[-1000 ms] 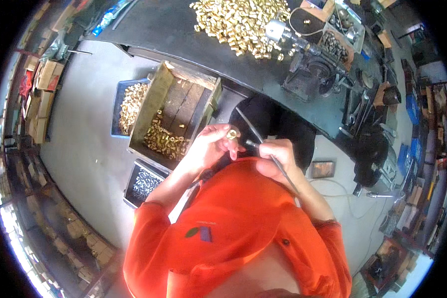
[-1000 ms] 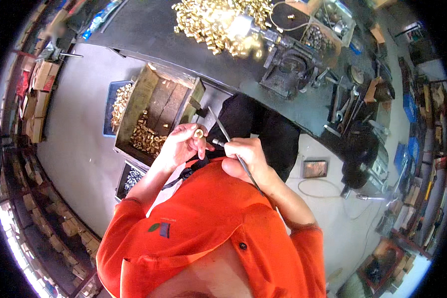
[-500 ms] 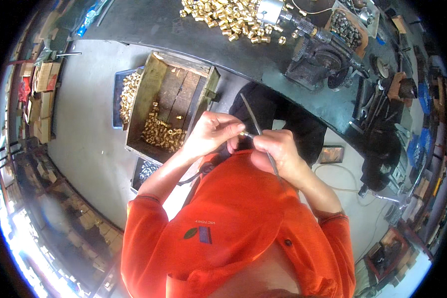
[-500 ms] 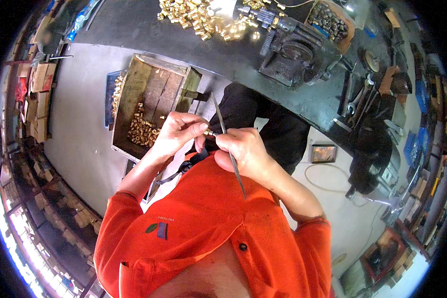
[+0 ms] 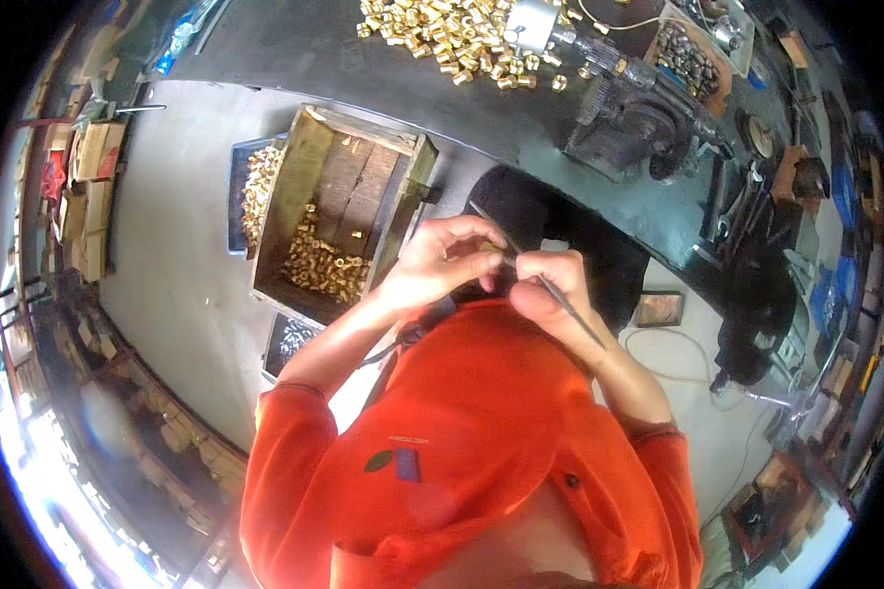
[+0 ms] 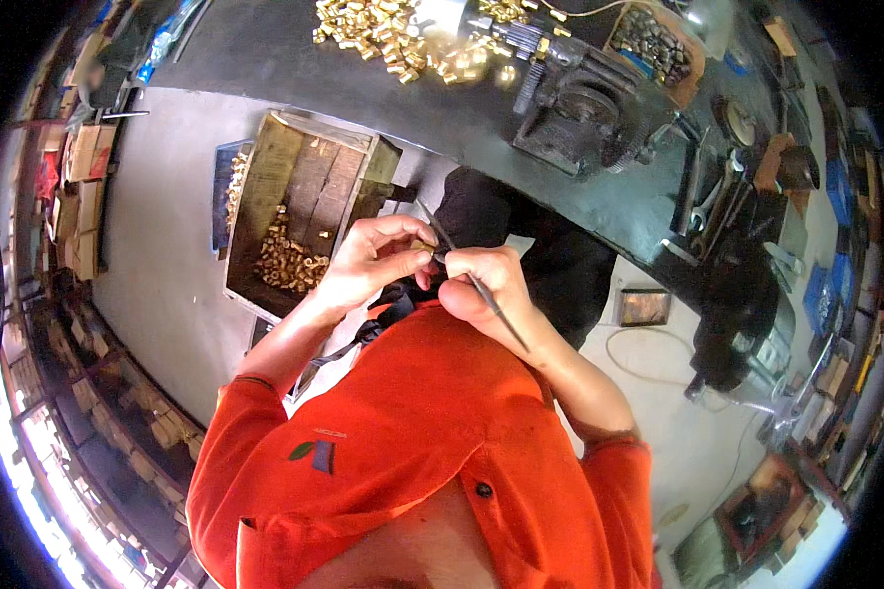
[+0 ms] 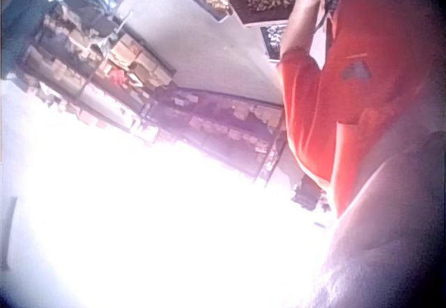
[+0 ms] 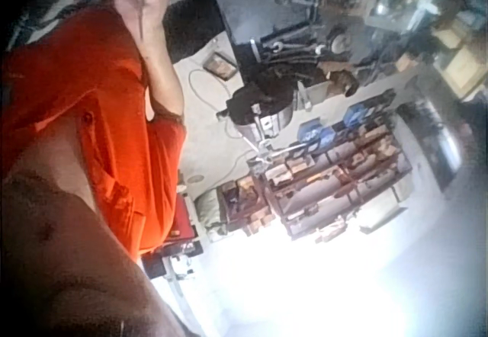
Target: The person repeatedly picks up brass cartridge casings from a wooden crate and uses a metal rod to clean the interior of each casing. After cleaning, the casings are placed onto a pile on the workbench. The person continues this process for the duration of the clip.
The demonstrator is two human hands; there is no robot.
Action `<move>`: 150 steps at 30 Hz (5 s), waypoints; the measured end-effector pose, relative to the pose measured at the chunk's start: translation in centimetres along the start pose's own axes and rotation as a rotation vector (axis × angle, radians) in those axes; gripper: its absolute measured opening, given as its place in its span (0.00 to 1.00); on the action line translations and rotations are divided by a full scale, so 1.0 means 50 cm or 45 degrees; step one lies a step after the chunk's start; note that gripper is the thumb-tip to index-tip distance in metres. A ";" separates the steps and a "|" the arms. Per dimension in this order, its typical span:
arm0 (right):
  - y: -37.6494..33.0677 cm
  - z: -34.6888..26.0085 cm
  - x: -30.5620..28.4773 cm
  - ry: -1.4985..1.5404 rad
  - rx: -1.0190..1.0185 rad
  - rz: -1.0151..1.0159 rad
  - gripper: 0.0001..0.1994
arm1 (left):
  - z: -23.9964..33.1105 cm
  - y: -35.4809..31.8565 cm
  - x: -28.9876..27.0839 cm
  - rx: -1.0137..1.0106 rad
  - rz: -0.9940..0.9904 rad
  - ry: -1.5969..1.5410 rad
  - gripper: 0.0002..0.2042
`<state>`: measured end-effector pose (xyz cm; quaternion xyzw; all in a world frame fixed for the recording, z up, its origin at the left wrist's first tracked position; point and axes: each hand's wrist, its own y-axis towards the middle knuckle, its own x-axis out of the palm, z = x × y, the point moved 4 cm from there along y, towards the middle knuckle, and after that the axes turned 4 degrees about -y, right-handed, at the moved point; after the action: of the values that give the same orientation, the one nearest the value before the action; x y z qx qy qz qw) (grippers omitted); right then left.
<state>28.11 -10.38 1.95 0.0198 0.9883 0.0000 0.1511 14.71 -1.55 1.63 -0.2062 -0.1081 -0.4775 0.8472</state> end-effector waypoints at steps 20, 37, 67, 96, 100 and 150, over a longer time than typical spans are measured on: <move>-0.047 -0.116 -0.036 0.071 -0.267 -0.126 0.20 | 0.019 -0.001 -0.055 0.623 0.547 1.207 0.10; -0.014 -0.098 -0.031 -0.230 -0.321 -0.104 0.19 | 0.016 0.054 -0.075 0.692 0.401 1.527 0.10; -0.029 -0.072 0.036 -0.090 -0.261 -0.141 0.12 | -0.270 -0.130 -0.446 -0.610 0.377 2.119 0.12; -0.008 -0.090 0.004 -0.202 -0.241 -0.127 0.15 | -0.043 -0.063 -0.033 -0.110 0.184 -0.545 0.17; 0.000 -0.092 0.014 -0.226 -0.230 -0.136 0.12 | -0.028 -0.059 -0.029 -0.016 0.148 -0.248 0.12; -0.046 -0.065 -0.008 -0.113 -0.109 0.032 0.10 | 0.311 0.253 -0.147 0.833 0.486 0.360 0.21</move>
<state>27.42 -12.66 5.17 0.0259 0.9794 0.0433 0.1955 21.89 16.92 9.57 0.1257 -0.0966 -0.2759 0.9480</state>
